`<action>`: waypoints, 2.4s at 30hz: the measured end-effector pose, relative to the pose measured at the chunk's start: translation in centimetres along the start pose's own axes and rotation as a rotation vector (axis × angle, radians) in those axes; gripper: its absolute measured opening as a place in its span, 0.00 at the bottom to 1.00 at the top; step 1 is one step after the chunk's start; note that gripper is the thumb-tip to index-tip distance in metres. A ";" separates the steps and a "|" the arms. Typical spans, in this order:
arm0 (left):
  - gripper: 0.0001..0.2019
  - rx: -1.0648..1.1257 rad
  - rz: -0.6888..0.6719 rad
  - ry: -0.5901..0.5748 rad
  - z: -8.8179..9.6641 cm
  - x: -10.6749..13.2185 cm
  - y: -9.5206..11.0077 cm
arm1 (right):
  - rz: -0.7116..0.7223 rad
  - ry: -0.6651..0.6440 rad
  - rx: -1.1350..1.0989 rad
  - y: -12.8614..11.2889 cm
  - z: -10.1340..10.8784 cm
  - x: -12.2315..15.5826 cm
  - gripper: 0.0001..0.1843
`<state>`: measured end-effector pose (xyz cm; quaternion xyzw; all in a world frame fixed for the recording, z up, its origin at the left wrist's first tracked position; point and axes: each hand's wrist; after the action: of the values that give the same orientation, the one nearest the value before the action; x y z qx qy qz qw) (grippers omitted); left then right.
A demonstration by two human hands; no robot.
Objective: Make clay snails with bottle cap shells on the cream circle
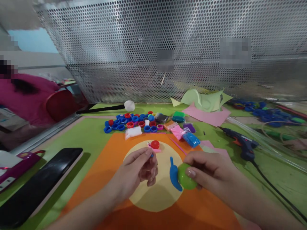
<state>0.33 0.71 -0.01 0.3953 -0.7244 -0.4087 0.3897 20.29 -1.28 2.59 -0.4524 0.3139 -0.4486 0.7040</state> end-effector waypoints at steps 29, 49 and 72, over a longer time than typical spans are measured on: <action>0.10 -0.123 -0.159 0.056 0.5 0.0 0.0 | -0.072 -0.081 -0.056 0.2 -0.3 0.1 0.13; 0.09 -0.035 -0.098 0.039 0.0 0.2 -0.3 | -0.238 -0.196 -0.562 -0.1 -0.7 0.7 0.25; 0.10 0.013 -0.079 -0.086 -0.3 0.5 -0.6 | -0.339 -0.261 -0.423 -0.2 -1.7 0.9 0.15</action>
<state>0.59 -0.02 -0.32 0.4082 -0.7269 -0.4357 0.3393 19.18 -2.74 2.05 -0.6889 0.2271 -0.4222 0.5437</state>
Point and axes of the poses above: each hand's wrist, its own x-axis away from the middle knuckle, its own z-axis out of the back of the hand, y = z × x, and after that the axes turned 5 degrees about -x, right-handed
